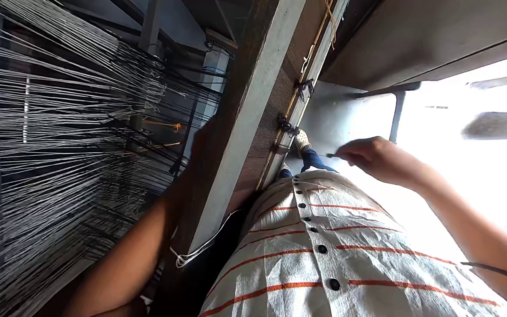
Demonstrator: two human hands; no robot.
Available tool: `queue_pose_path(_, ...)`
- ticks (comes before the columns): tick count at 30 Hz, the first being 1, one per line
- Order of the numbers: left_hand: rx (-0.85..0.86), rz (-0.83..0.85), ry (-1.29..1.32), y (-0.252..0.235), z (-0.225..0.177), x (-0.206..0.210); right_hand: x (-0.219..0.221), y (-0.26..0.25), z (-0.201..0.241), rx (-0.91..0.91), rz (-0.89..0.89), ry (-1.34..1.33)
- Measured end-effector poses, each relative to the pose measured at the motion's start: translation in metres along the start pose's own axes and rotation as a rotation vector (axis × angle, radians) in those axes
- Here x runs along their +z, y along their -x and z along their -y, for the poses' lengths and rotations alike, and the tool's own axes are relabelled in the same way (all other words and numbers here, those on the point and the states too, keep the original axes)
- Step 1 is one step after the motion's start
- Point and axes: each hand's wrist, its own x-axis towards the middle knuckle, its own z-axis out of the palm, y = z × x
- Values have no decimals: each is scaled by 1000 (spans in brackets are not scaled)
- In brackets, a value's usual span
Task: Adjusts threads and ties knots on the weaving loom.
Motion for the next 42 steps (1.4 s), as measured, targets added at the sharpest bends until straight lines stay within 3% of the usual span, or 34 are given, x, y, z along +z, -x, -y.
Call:
queue_pose_path(2,340,-98,-92,26,-33,-28,-9,20,-29,244,156,61)
queue_pose_path(4,422,-163,-159,51,-65,-53,-13,34,-57,493,333,209)
queue_pose_path(6,459,-221,-116,66,-60,-72,-12,42,-76,586,387,307)
queue_pose_path(8,442,-269,-40,84,-53,-88,-7,41,-76,407,210,178)
queue_pose_path(12,415,-330,20,120,-63,-109,34,-5,-35,-136,-227,-33)
queue_pose_path(16,476,-427,-44,158,-87,-105,67,-65,7,-272,-288,167)
queue_pose_path(19,464,-440,-64,191,-131,-77,67,-84,27,-226,-208,283)
queue_pose_path(22,322,-286,83,207,-161,-24,60,-93,19,-359,-223,322)
queue_pose_path(24,151,-183,158,202,-165,20,51,-98,13,-435,-160,304)
queue_pose_path(28,-351,-60,425,171,-162,92,33,-109,2,-598,239,50)
queue_pose_path(31,-523,-267,747,140,-173,129,31,-106,-4,-746,498,-101)
queue_pose_path(36,-407,-626,1306,99,-176,160,10,-108,-6,-789,723,-157)
queue_pose_path(39,-386,-793,1450,84,-169,179,-2,-112,-9,-743,773,-143)
queue_pose_path(42,-377,-939,1366,75,-166,195,-7,-113,-14,-661,730,-123)
